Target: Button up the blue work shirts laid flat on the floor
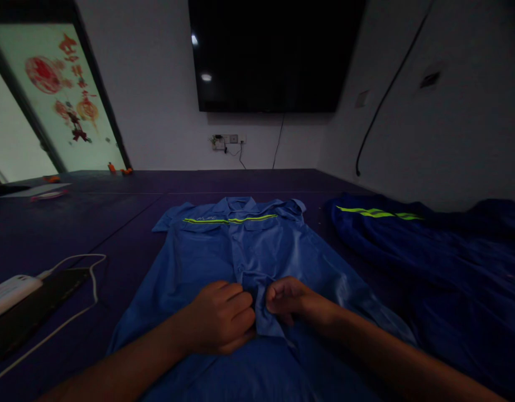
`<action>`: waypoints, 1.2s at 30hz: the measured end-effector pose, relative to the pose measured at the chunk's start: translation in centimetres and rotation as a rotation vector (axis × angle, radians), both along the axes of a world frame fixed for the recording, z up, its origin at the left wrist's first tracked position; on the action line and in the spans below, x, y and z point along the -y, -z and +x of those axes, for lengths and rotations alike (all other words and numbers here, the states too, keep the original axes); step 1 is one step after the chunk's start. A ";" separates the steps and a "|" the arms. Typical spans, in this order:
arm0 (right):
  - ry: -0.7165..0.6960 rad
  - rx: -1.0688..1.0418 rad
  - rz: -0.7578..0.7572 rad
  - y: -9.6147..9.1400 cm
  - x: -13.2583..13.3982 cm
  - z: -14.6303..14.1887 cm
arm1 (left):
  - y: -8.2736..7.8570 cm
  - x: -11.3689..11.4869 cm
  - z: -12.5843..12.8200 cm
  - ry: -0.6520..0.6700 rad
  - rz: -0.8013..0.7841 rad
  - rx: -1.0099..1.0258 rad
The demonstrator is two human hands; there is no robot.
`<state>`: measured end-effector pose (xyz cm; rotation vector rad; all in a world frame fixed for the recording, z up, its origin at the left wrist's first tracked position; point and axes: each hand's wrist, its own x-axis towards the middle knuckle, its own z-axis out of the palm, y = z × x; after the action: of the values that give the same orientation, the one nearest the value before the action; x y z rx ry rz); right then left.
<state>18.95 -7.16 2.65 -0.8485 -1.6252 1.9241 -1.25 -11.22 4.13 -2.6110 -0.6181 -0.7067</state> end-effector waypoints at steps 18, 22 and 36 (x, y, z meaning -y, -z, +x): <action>0.511 0.700 0.976 1.6 -5.1 2.6 | 0.3 -6.1 -3.5 -0.451 -0.623 0.378; 0.479 1.135 1.028 3.4 -6.3 2.7 | 3.1 -9.4 -5.9 -0.959 -0.475 0.194; 0.599 1.376 1.094 3.0 -18.9 0.0 | 4.5 -19.3 -8.0 -1.122 -0.481 0.146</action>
<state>18.96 11.71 -0.36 -1.8801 -2.1905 -0.3061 -9.25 8.11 -0.38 -2.0157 -2.2278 -0.3713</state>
